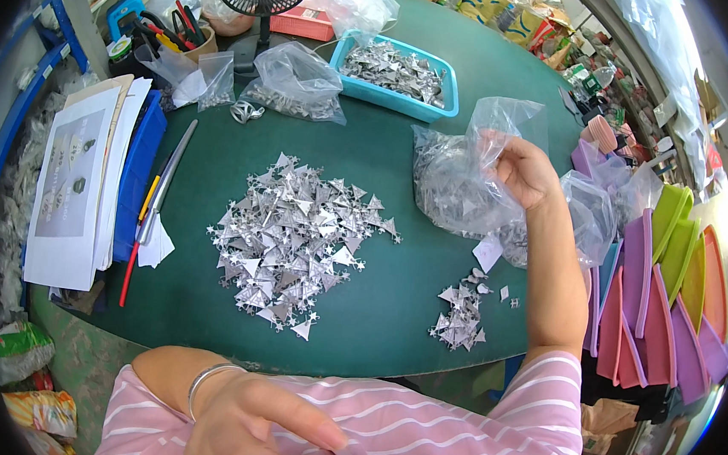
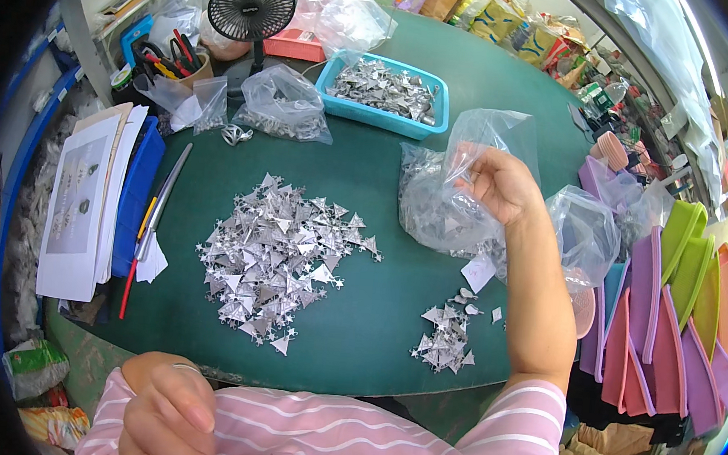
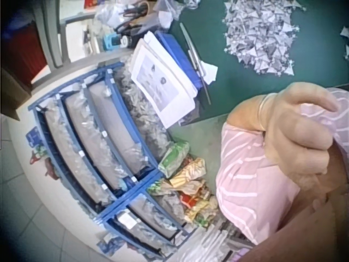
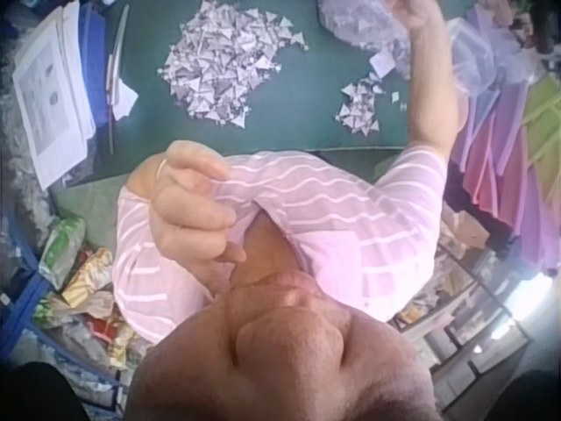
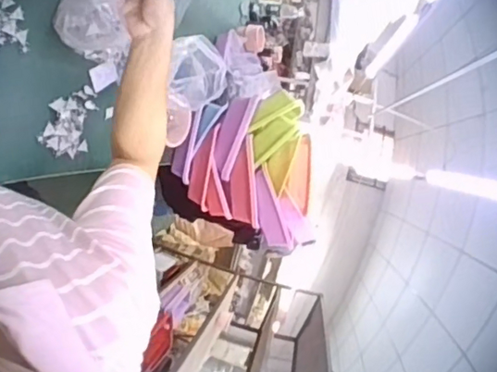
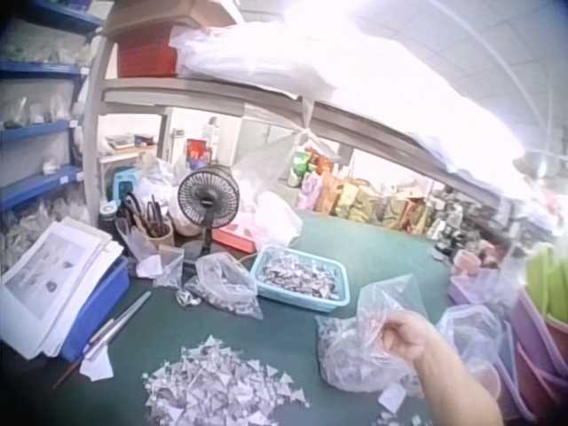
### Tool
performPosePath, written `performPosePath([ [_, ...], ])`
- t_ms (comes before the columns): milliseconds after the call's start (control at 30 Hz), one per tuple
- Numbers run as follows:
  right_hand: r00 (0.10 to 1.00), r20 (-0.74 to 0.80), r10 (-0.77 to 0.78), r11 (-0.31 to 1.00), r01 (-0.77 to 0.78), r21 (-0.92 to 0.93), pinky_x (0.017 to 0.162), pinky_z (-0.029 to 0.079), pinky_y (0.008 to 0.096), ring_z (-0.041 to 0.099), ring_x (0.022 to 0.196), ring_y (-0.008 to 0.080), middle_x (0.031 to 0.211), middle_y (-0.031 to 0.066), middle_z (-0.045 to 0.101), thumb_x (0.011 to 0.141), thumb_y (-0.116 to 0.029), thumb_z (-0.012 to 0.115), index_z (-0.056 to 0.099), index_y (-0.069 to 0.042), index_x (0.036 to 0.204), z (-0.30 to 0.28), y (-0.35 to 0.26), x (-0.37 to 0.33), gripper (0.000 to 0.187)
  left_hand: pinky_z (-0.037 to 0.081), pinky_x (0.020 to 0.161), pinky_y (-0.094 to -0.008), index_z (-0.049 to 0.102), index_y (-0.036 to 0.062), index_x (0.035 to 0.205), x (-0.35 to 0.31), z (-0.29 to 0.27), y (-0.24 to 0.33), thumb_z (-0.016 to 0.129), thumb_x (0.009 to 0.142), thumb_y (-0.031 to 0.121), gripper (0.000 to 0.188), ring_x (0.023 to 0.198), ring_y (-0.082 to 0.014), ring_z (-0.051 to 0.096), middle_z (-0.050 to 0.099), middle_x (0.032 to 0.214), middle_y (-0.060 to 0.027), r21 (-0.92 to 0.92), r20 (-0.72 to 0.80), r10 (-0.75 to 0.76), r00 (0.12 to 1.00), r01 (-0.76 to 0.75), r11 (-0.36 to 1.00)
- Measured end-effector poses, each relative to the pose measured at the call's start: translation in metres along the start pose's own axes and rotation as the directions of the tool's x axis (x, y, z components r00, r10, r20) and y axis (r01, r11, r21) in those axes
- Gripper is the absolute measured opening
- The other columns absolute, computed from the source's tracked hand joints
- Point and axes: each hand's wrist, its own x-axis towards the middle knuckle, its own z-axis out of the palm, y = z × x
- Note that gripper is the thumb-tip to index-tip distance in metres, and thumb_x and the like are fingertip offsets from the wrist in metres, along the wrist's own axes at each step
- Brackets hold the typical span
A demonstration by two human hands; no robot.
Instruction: The person sorts small star-shaped silver metal ornaments by hand from a large pile on a green table, picking them up one by one and placing them into smaller groups and into a plastic bag.
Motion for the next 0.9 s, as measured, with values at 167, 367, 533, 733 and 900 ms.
performPosePath([
  [167, 0.970, 0.109, -0.217, 0.974, 0.222, -0.043, 0.078, 0.056, 0.0312, 0.064, 0.086, 0.0181, 0.097, 0.0096, 0.064, 0.085, 0.005, 0.054, 0.059, 0.003, 0.108, -0.002, -0.002, -0.015, 0.025, 0.043, 0.074, -0.0394, 0.061, 0.0172, 0.078, 0.000, 0.000, 0.008, 0.069, 0.081, 0.035, 0.020, 0.073, -0.0111, 0.051, 0.051, 0.080, 0.0048, 0.045, -0.008, -0.116, 0.993, 0.116, 0.992],
  [367, 0.555, 0.203, -0.807, 0.047, 0.403, -0.914, 0.082, 0.051, 0.0333, 0.064, 0.093, 0.0249, 0.100, 0.0108, 0.066, 0.078, 0.009, 0.058, 0.064, 0.001, 0.102, 0.015, 0.008, -0.027, 0.026, 0.042, 0.071, -0.0379, 0.061, 0.0176, 0.080, -0.014, -0.012, -0.003, 0.073, 0.074, 0.029, 0.018, 0.081, -0.0160, 0.050, 0.054, 0.080, 0.0013, 0.104, -0.064, -0.047, 0.997, 0.054, 0.993],
  [533, 0.483, 0.637, -0.601, -0.061, 0.767, -0.639, 0.083, 0.050, 0.0373, 0.063, 0.095, 0.0323, 0.102, 0.0153, 0.065, 0.068, 0.008, 0.062, 0.064, -0.001, 0.096, 0.101, 0.107, -0.091, 0.029, 0.045, 0.087, -0.0409, 0.066, 0.0038, 0.100, -0.043, -0.056, -0.063, 0.071, 0.071, 0.010, 0.030, 0.098, -0.0325, 0.055, 0.058, 0.103, -0.0135, 0.743, 0.212, -0.284, 0.935, 0.035, 0.668],
  [733, 0.688, 0.656, -0.311, 0.082, 0.707, -0.703, 0.102, 0.039, 0.0483, 0.048, 0.124, 0.0321, 0.130, 0.0094, 0.055, 0.075, -0.009, 0.070, 0.060, -0.005, 0.113, 0.146, 0.220, -0.096, 0.039, 0.025, 0.105, -0.0560, 0.060, 0.0073, 0.115, -0.131, -0.046, -0.094, 0.078, 0.071, 0.028, 0.052, 0.127, -0.0333, 0.043, 0.048, 0.131, -0.0146, 0.892, 0.011, -0.727, 0.686, 0.322, 0.318],
  [900, 0.700, 0.660, -0.272, 0.129, 0.706, -0.696, 0.098, 0.040, 0.0471, 0.053, 0.115, 0.0292, 0.119, 0.0044, 0.060, 0.076, -0.006, 0.069, 0.063, -0.009, 0.107, 0.114, 0.215, -0.108, 0.032, 0.025, 0.107, -0.0514, 0.065, 0.0134, 0.109, -0.144, -0.040, -0.090, 0.076, 0.072, 0.018, 0.040, 0.117, -0.0247, 0.054, 0.062, 0.110, -0.0032, 0.826, 0.189, -0.711, 0.678, 0.281, 0.488],
])
